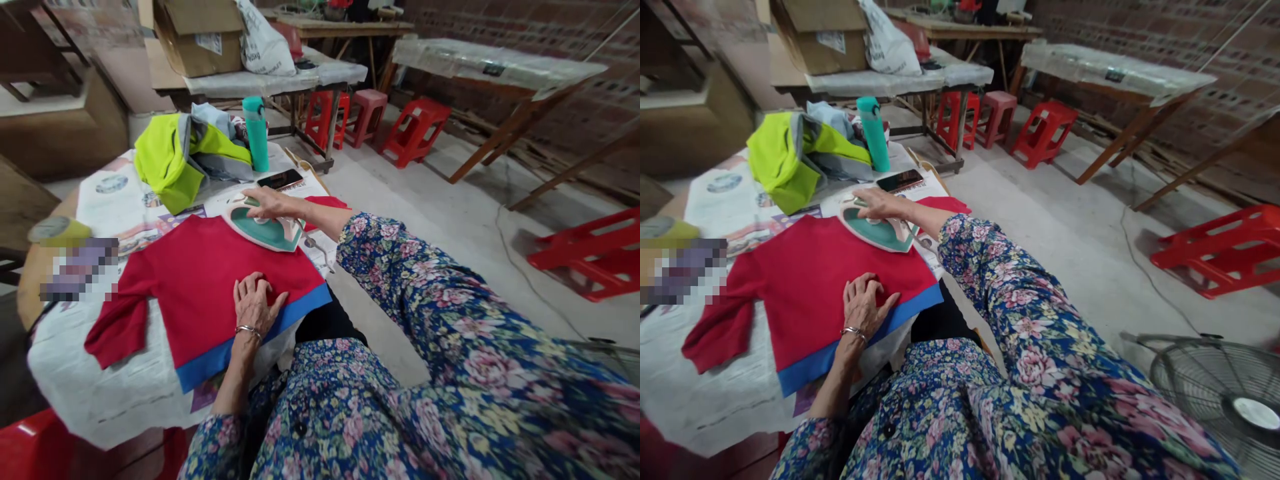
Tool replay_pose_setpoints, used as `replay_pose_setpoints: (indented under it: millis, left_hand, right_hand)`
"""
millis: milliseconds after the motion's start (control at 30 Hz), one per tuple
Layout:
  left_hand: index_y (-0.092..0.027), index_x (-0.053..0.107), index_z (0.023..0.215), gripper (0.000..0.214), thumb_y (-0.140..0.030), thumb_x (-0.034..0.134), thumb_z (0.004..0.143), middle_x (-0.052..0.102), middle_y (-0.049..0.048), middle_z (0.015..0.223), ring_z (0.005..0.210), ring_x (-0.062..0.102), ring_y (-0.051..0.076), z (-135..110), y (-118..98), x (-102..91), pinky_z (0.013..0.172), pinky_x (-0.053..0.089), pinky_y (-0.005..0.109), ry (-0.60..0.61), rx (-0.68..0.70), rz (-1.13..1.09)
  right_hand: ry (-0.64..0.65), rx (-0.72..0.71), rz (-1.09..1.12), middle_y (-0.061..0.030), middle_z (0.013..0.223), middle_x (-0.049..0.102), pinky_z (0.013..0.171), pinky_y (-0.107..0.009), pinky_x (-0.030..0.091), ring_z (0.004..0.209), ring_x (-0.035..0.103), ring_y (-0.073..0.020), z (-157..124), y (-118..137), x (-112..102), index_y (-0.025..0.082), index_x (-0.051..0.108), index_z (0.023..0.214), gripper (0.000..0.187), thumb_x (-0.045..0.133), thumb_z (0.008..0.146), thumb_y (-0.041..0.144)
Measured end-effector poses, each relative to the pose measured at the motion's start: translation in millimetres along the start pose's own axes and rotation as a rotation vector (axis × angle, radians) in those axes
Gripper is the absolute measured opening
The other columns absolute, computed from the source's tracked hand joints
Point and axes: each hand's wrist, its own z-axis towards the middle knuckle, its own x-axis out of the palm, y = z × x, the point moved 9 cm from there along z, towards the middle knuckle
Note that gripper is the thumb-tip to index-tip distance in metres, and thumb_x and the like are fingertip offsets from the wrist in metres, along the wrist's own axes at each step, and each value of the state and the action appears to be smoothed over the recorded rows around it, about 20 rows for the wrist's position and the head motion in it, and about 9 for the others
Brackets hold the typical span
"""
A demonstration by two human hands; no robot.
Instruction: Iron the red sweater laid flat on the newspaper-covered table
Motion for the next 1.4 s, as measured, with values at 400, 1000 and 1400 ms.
replay_pose_setpoints:
  millis: [400, 1000, 1400]
  left_hand:
    - [-0.029, 0.071, 0.100, 0.022, -0.051, 0.076, 0.100, 0.074, 0.0152, 0.144, 0.140, 0.066, 0.039, 0.4, -4.1, -0.7, 0.140, 0.036, 0.073, -0.037, -0.002, -0.028]
    - [-0.029, 0.070, 0.101, 0.017, -0.045, 0.074, 0.102, 0.073, 0.0151, 0.149, 0.143, 0.065, 0.038, -7.0, -16.3, -2.8, 0.143, 0.032, 0.072, -0.077, -0.003, -0.037]
    - [-0.028, 0.071, 0.106, 0.011, -0.039, 0.069, 0.102, 0.075, 0.0152, 0.144, 0.136, 0.068, 0.036, -12.6, -8.4, -1.7, 0.138, 0.042, 0.068, -0.038, -0.054, -0.075]
  right_hand:
    - [0.035, 0.286, 0.033, -0.0082, 0.114, 0.081, 0.070, -0.030, 0.052, 0.073, 0.071, -0.0188, -141.2, -24.3, 2.4, 0.019, 0.063, 0.158, 0.059, 0.078, 0.102, 0.033]
    - [0.056, 0.181, 0.007, -0.0140, 0.132, 0.084, 0.093, -0.040, 0.062, 0.109, 0.080, -0.0296, -146.9, 1.5, 24.2, 0.022, 0.066, 0.162, 0.063, 0.082, 0.101, 0.030]
    - [0.170, 0.019, 0.080, 0.0000, 0.095, 0.069, 0.062, -0.023, 0.048, 0.070, 0.061, -0.0130, -26.9, 39.0, 46.7, 0.018, 0.062, 0.133, 0.032, 0.069, 0.102, 0.021]
